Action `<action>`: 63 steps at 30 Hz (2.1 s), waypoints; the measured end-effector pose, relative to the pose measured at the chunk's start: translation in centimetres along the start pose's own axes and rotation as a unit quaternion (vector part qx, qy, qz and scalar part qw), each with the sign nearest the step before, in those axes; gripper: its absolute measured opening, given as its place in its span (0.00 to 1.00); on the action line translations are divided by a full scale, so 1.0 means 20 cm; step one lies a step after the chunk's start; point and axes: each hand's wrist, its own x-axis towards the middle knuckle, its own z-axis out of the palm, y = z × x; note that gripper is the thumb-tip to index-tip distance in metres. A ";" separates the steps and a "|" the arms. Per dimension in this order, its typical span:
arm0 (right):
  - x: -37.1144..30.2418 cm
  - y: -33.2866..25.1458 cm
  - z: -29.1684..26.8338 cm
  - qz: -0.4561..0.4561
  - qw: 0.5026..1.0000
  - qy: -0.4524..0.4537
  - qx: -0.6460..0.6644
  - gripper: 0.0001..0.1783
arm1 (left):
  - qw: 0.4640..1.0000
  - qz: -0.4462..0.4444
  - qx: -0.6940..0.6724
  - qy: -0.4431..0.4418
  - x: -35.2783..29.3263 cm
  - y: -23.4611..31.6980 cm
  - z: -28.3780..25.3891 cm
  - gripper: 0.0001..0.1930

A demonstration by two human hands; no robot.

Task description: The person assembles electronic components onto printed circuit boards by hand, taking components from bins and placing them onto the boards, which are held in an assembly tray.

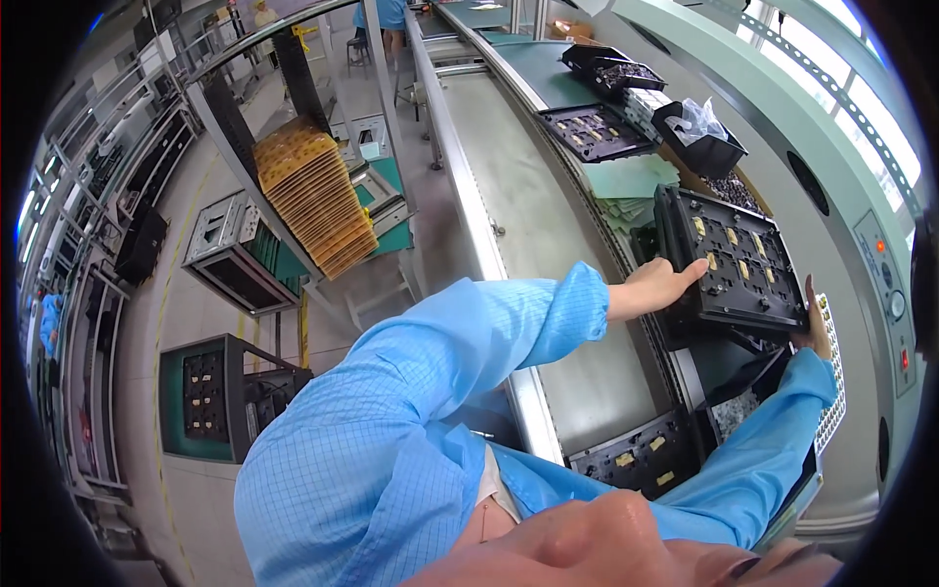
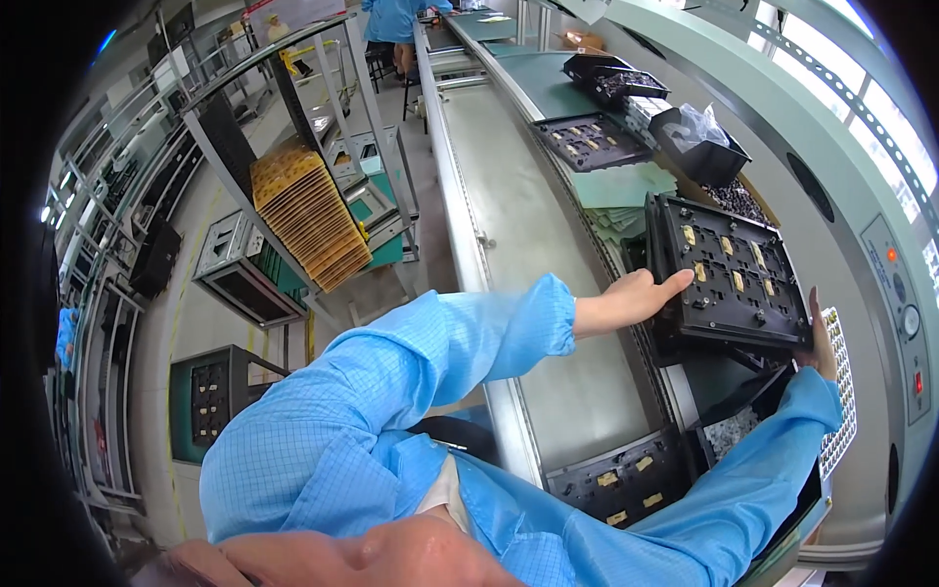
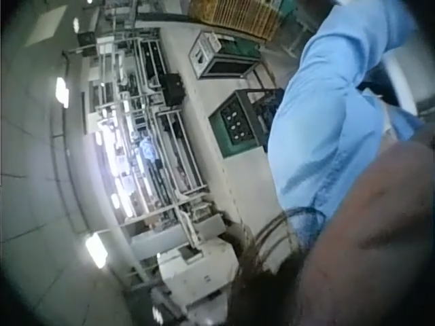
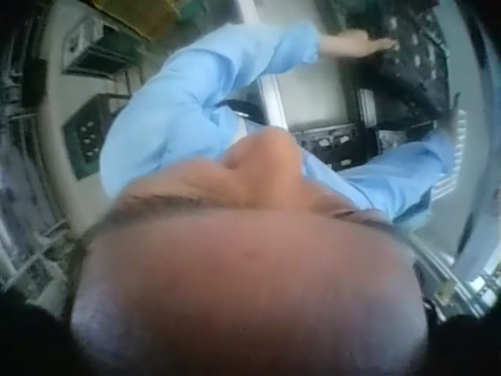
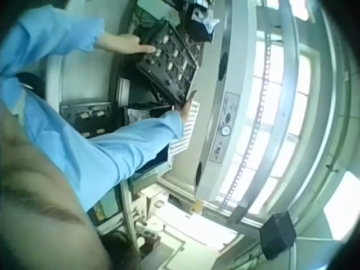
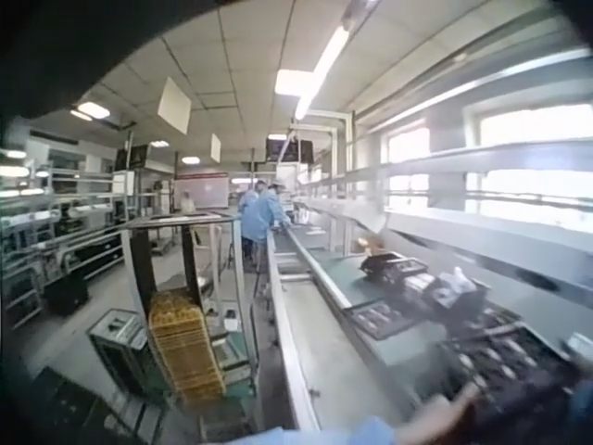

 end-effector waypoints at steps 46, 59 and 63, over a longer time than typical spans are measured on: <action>-1.86 2.10 4.05 -0.436 0.245 -0.764 -0.408 0.15 | 0.563 -0.414 0.539 0.471 -3.61 -2.36 -1.81 0.35; -2.27 2.81 4.49 0.184 0.482 -0.773 -0.368 0.41 | 0.507 -0.403 0.657 0.385 -3.66 -2.01 -1.97 0.48; -2.58 3.08 4.59 0.351 0.544 -0.696 -0.311 0.47 | 0.499 -0.378 0.670 0.400 -3.62 -2.00 -1.96 0.40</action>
